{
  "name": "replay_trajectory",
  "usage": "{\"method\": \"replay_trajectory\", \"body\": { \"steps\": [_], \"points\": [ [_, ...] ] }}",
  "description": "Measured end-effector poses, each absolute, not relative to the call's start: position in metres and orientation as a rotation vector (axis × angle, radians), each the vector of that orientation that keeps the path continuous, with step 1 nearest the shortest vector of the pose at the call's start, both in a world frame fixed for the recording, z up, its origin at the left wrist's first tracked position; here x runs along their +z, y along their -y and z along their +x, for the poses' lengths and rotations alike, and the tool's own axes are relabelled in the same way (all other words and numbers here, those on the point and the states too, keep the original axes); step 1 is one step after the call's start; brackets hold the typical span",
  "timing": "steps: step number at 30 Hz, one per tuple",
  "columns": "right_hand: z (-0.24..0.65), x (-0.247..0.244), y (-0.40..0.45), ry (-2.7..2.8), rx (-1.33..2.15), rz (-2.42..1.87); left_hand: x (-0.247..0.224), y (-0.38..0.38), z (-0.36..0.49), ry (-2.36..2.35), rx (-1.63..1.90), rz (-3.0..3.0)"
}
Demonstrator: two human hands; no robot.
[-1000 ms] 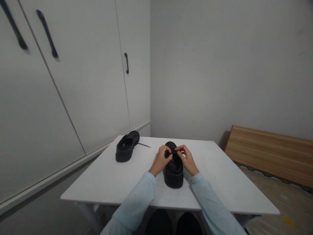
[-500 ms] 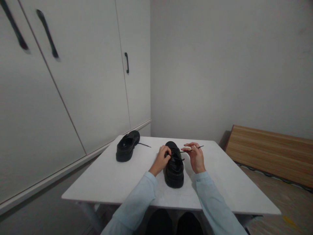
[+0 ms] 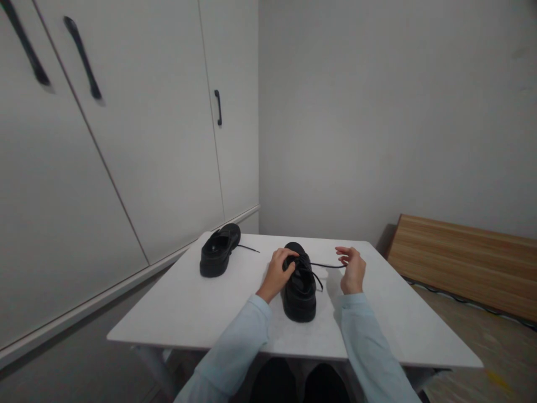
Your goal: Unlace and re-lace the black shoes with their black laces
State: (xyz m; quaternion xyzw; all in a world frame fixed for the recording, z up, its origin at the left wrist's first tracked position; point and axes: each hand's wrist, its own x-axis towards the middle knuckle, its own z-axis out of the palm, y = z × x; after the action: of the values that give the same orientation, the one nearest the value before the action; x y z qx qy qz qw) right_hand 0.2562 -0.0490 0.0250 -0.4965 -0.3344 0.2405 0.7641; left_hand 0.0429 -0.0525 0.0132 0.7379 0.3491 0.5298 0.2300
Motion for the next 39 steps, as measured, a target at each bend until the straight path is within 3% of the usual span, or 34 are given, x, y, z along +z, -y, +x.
{"method": "replay_trajectory", "body": {
  "steps": [6, 15, 39],
  "points": [
    [0.254, 0.018, 0.049, 1.063, 0.164, -1.479, 0.014, 0.052, 0.045, -0.892, 1.426, 2.071],
    [0.227, 0.020, 0.051, 1.565, 0.605, -1.160, 0.011, 0.051, 0.046, -0.924, 1.388, 2.035],
    [0.217, 0.020, 0.045, 1.562, 0.613, -1.105, 0.007, 0.050, 0.048, -0.953, 1.353, 1.979]
  ]
}}
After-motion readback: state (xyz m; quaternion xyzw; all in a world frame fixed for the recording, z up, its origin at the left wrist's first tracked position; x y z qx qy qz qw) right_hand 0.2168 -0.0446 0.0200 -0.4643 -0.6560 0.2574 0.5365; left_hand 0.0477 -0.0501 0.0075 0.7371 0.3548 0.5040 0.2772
